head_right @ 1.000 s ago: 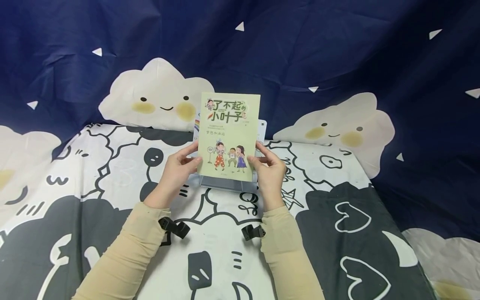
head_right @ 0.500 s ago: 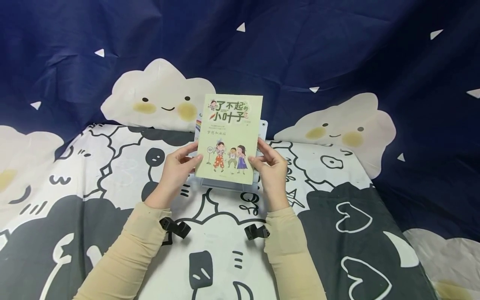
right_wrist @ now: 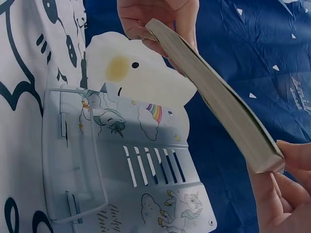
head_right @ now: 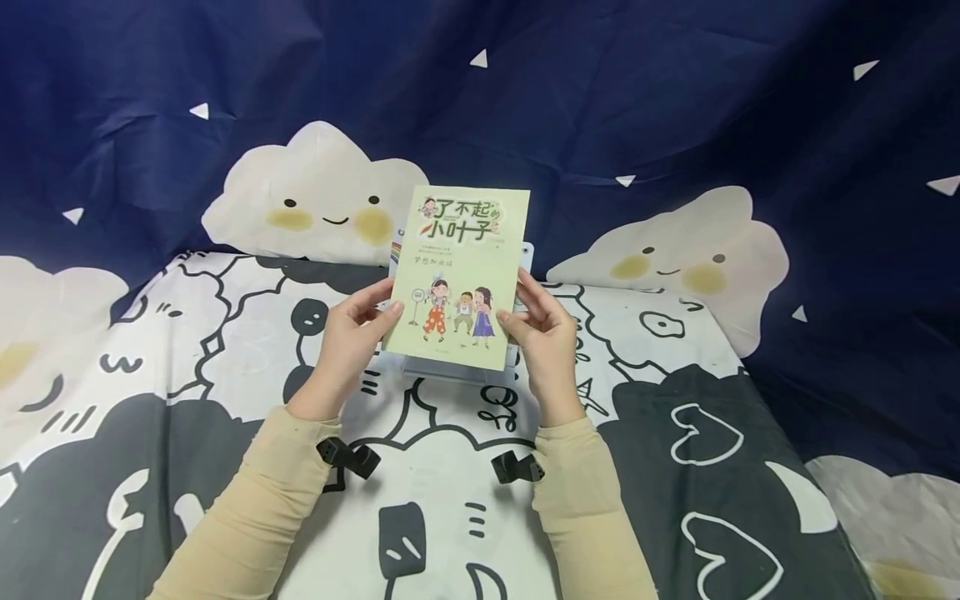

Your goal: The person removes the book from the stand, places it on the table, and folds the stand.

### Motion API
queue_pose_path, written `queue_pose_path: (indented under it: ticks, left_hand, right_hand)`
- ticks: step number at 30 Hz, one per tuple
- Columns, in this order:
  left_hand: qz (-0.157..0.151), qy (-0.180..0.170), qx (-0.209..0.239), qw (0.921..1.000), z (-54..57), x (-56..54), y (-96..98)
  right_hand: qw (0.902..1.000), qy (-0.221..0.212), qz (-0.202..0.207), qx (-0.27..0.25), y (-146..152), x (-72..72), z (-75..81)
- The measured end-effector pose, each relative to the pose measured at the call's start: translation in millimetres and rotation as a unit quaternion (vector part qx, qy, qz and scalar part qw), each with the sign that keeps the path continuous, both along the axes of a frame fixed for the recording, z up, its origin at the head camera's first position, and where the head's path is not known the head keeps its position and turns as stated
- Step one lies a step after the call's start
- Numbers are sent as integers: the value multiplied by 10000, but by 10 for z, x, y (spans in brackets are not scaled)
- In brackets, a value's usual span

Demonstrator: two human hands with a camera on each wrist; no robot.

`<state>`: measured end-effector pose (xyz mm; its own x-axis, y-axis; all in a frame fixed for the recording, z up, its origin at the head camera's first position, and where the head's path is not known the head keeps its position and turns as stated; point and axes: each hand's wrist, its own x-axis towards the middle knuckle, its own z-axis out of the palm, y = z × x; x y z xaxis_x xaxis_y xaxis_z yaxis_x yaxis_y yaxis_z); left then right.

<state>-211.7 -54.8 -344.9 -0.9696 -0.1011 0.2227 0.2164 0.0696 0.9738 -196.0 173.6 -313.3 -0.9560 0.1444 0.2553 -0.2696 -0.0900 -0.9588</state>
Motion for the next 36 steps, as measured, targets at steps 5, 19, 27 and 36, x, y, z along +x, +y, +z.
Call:
queue_pose_path:
  ticks: [5, 19, 27, 36]
  left_hand:
    - [-322, 96, 86, 9994, 37, 27, -28]
    - [-950, 355, -486, 9937, 121, 147, -211]
    - [-1177, 331, -655, 9903, 103, 222, -261]
    - [-1370, 88, -913, 9863, 19, 309, -334]
  right_hand:
    - [9998, -69, 77, 148, 0, 32, 35]
    - [9961, -220, 679, 516, 59, 224, 24]
    - [9932, -556, 818, 615, 87, 331, 11]
    - [9876, -828, 1095, 759, 123, 408, -79]
